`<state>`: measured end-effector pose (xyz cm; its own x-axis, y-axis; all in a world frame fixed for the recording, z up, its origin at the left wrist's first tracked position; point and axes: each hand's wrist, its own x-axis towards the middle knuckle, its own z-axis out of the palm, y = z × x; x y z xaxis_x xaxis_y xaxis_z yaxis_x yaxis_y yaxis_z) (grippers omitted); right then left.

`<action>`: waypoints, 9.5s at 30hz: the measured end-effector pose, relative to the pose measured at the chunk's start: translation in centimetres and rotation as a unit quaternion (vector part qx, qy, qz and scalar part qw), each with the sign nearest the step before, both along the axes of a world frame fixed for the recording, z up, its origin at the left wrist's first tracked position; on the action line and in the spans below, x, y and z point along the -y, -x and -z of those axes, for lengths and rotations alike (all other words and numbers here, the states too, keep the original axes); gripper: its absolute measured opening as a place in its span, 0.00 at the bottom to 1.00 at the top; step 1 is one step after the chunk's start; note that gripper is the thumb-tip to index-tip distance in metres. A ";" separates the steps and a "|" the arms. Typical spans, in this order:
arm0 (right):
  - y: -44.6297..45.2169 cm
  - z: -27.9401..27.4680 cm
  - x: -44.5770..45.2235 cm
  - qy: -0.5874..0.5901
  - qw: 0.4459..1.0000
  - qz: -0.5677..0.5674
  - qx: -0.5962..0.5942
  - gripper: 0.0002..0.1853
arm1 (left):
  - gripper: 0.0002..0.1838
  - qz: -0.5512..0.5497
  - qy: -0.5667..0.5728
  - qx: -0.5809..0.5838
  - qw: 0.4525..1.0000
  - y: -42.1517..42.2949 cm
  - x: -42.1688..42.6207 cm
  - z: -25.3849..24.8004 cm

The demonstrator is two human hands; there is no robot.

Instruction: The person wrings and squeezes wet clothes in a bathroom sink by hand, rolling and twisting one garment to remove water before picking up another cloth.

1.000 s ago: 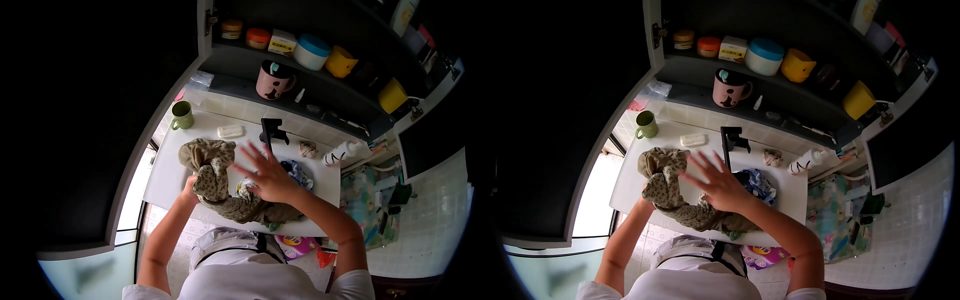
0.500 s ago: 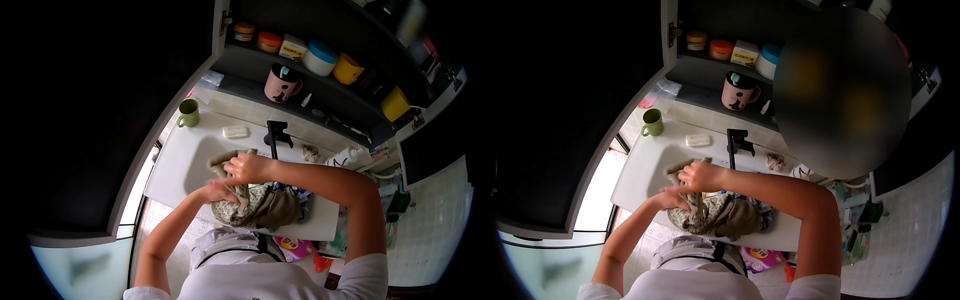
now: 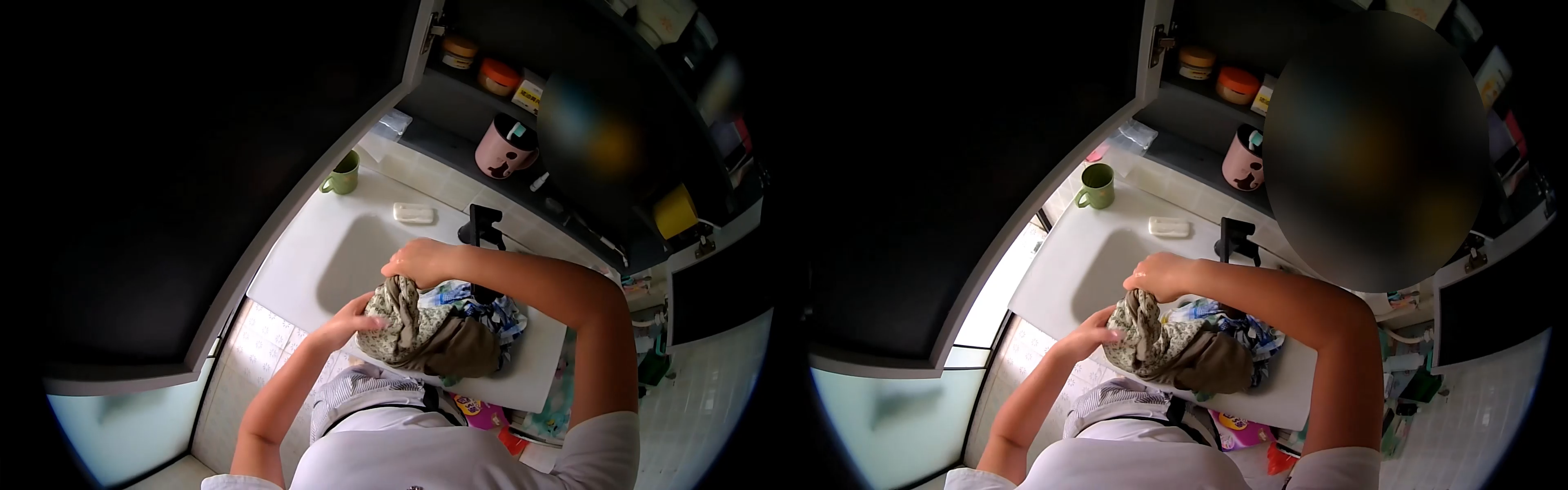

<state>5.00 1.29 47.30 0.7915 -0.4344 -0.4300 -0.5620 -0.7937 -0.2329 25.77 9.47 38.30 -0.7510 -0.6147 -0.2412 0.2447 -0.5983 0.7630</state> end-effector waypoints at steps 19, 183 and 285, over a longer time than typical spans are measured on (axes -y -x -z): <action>2.2 -2.7 -0.5 0.007 0.977 0.143 0.157 0.45 | 0.21 -0.144 0.123 0.329 0.925 0.9 1.9 0.1; 2.1 4.5 -2.6 -0.065 0.950 0.305 -0.033 0.47 | 0.23 -0.178 0.381 0.476 0.773 6.3 2.3 0.7; -1.9 17.9 -24.1 0.069 0.733 0.547 0.398 0.27 | 0.48 0.124 0.527 0.745 0.389 -6.0 6.2 6.2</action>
<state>6.92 25.43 29.36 -0.0877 -0.9923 0.0879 -0.6091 -0.0164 -0.7929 31.77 3.29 32.10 -0.3279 -0.9154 -0.2334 -0.9052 0.3752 -0.1998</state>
